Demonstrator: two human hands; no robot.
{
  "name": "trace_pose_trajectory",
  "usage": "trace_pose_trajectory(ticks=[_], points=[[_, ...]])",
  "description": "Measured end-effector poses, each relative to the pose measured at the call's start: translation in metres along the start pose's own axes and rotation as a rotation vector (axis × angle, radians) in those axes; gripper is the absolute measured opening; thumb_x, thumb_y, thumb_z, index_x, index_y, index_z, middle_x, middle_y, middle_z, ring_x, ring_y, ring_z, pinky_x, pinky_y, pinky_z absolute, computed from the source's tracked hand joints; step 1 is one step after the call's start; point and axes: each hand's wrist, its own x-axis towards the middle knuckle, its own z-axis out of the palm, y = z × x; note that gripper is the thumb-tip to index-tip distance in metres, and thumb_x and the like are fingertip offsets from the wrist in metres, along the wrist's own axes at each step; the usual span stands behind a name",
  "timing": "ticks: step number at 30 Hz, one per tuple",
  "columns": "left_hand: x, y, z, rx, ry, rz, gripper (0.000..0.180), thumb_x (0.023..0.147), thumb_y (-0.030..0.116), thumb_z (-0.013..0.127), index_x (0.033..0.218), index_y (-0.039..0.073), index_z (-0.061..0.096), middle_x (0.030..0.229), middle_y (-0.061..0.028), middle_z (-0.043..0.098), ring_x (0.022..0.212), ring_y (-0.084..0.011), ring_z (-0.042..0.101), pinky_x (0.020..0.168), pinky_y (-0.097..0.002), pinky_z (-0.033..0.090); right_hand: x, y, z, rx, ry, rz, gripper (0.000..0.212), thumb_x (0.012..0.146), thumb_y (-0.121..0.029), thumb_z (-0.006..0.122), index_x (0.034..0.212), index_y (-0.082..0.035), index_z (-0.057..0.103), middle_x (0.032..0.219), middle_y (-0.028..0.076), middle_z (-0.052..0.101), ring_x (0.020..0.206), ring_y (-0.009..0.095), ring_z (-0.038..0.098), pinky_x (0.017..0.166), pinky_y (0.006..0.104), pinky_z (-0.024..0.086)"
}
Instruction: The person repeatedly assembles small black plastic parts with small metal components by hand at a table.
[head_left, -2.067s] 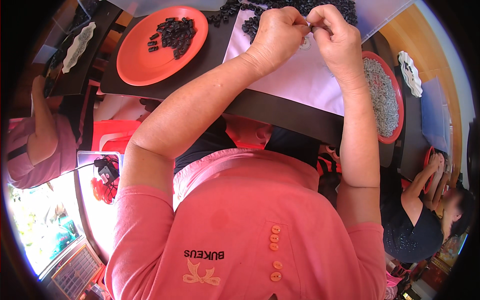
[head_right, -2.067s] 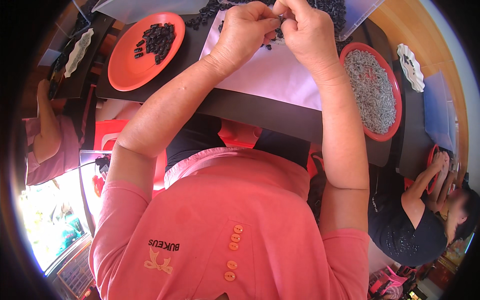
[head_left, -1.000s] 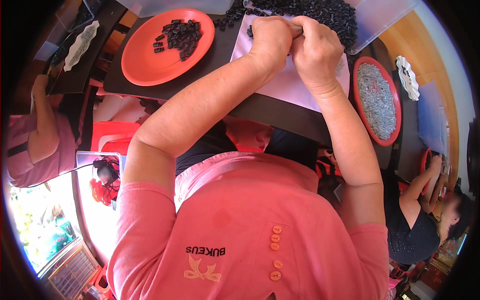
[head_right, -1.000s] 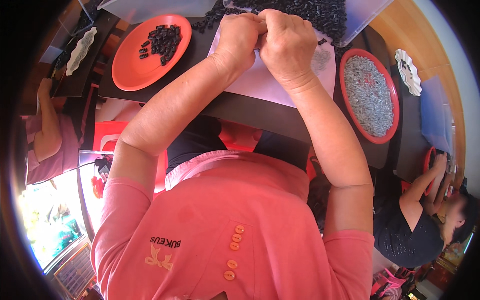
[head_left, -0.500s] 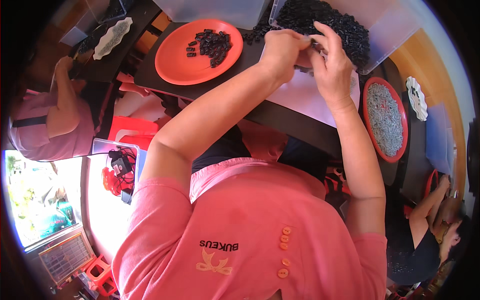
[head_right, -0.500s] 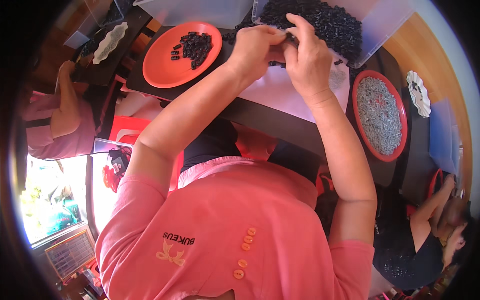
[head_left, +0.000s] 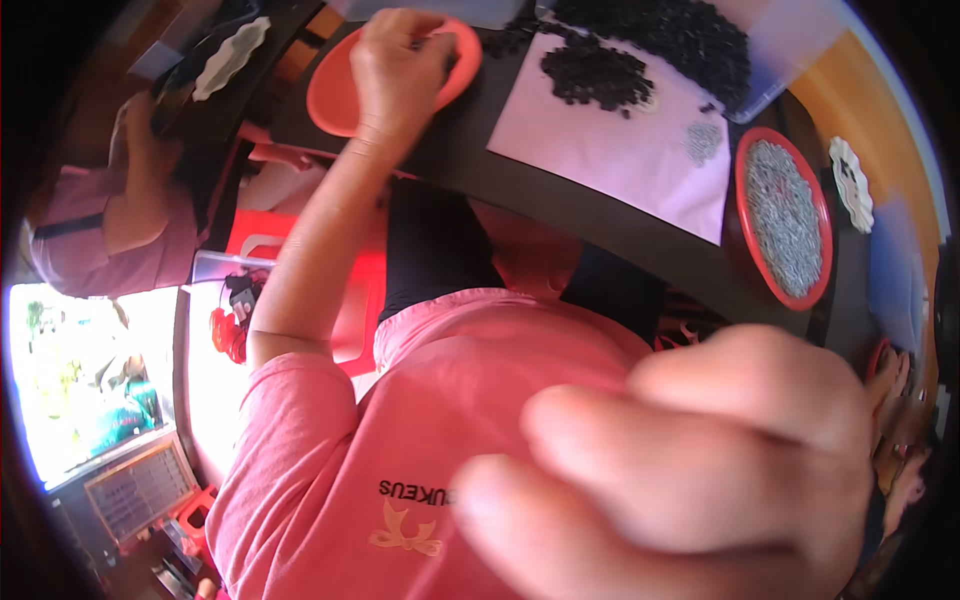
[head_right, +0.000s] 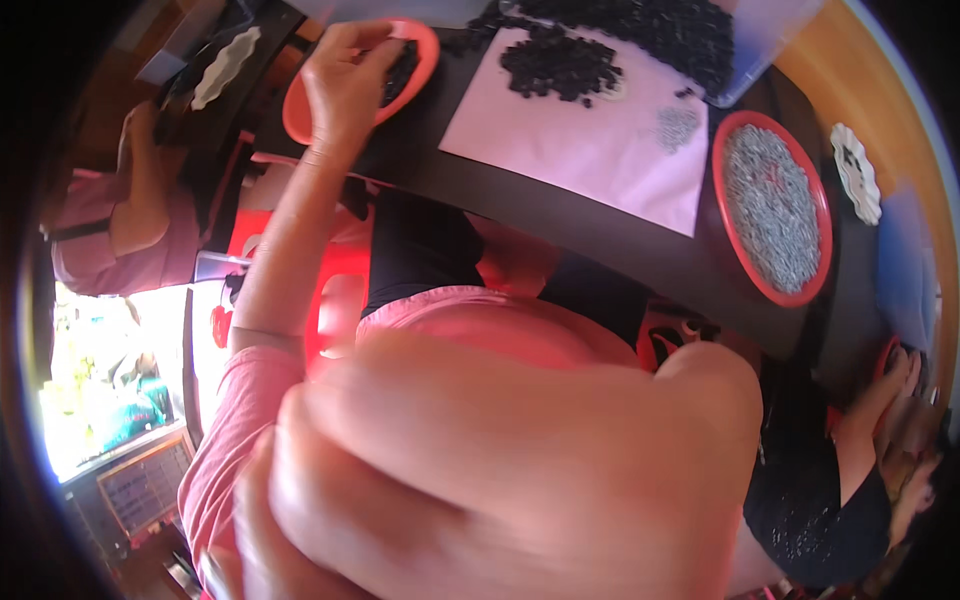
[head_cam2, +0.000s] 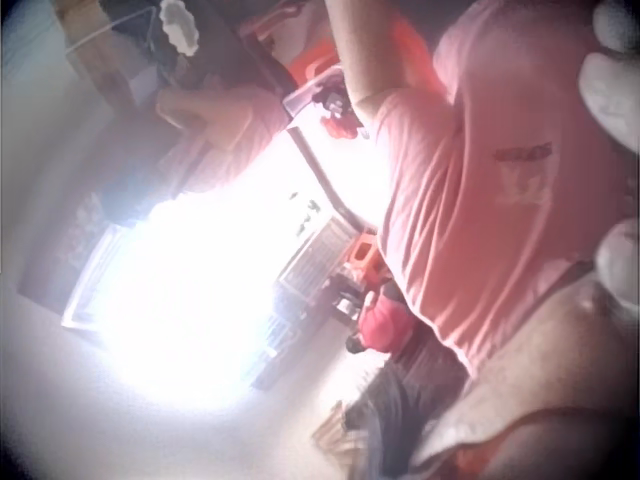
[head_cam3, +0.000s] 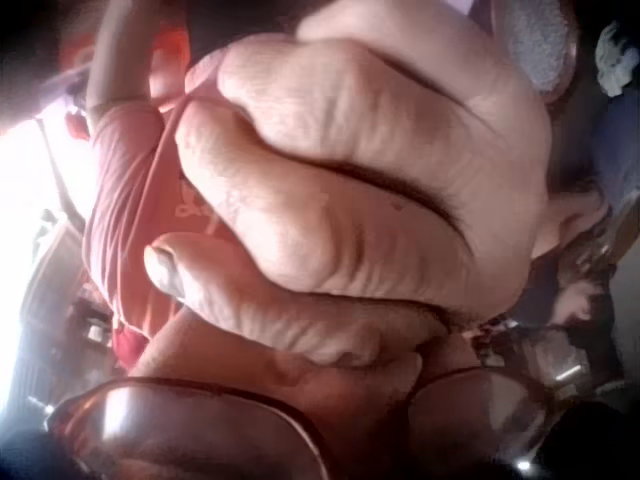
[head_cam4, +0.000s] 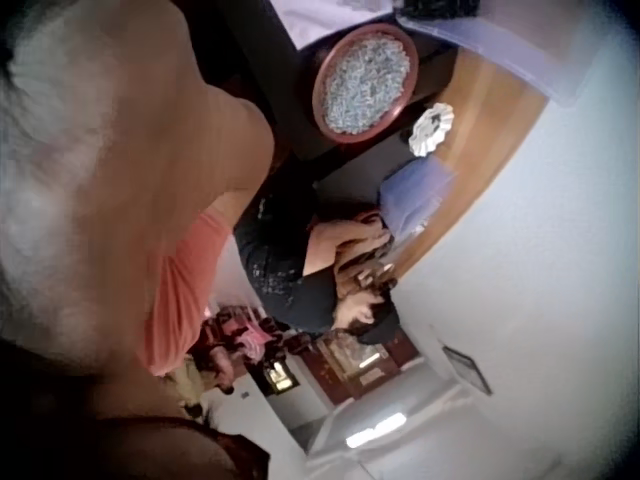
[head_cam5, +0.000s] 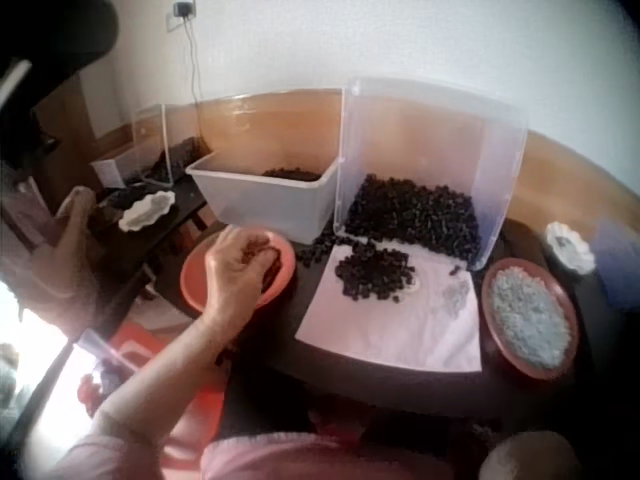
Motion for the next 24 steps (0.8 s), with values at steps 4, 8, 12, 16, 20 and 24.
trace_pose_trajectory(ticks=[4,8,12,16,20,24], points=[[-0.025,0.042,0.021,-0.168,-0.024,0.115,0.014,0.072,-0.001,0.071,0.083,0.003,0.064,0.077,-0.0120,0.059,0.076,-0.0296,0.060,0.067,-0.0382,0.049,-0.003,-0.002,-0.003,-0.004,-0.028,-0.054,0.031,0.079,-0.026,0.063,0.101,-0.005,0.066,0.090,0.010,0.066,0.077,0.021,0.062,0.063,0.0287,0.047],[-0.034,0.068,0.022,-0.265,-0.148,0.072,0.011,0.073,-0.005,0.069,0.081,0.001,0.065,0.073,-0.0110,0.060,0.069,-0.0280,0.060,0.062,-0.0350,0.048,-0.023,-0.010,-0.012,-0.036,-0.001,-0.028,0.032,0.080,-0.029,0.064,0.104,-0.007,0.066,0.090,0.009,0.066,0.076,0.020,0.062,0.060,0.0281,0.046],[-0.027,0.083,0.054,-0.385,-0.262,0.098,0.009,0.074,0.001,0.068,0.083,0.003,0.068,0.079,-0.0120,0.065,0.075,-0.0285,0.063,0.065,-0.0356,0.051,-0.109,-0.030,-0.090,-0.020,-0.024,-0.035,0.034,0.082,-0.032,0.065,0.108,-0.010,0.066,0.091,0.009,0.067,0.074,0.020,0.062,0.057,0.0275,0.046],[-0.015,0.080,0.089,-0.308,-0.393,0.192,0.009,0.078,0.005,0.069,0.085,0.000,0.067,0.079,-0.0101,0.064,0.071,-0.0209,0.062,0.066,-0.0309,0.049,-0.181,-0.061,-0.125,-0.008,-0.047,-0.121,0.036,0.083,-0.034,0.066,0.111,-0.012,0.066,0.091,0.008,0.067,0.073,0.020,0.061,0.054,0.0269,0.045],[0.005,0.067,0.093,-0.114,-0.441,0.196,0.004,0.074,0.008,0.065,0.077,0.005,0.067,0.077,-0.0109,0.064,0.079,-0.0310,0.062,0.072,-0.0417,0.050,-0.152,-0.062,-0.091,-0.010,-0.038,-0.162,0.038,0.085,-0.037,0.067,0.115,-0.014,0.066,0.092,0.007,0.067,0.071,0.019,0.061,0.051,0.0263,0.045],[0.017,0.081,0.131,0.020,-0.517,0.319,0.009,0.076,0.010,0.063,0.074,0.002,0.066,0.081,-0.0145,0.061,0.086,-0.0355,0.058,0.076,-0.0449,0.049,-0.080,-0.047,-0.055,-0.015,-0.059,-0.175,0.040,0.086,-0.039,0.068,0.119,-0.017,0.066,0.092,0.006,0.068,0.070,0.019,0.061,0.048,0.0258,0.044]])
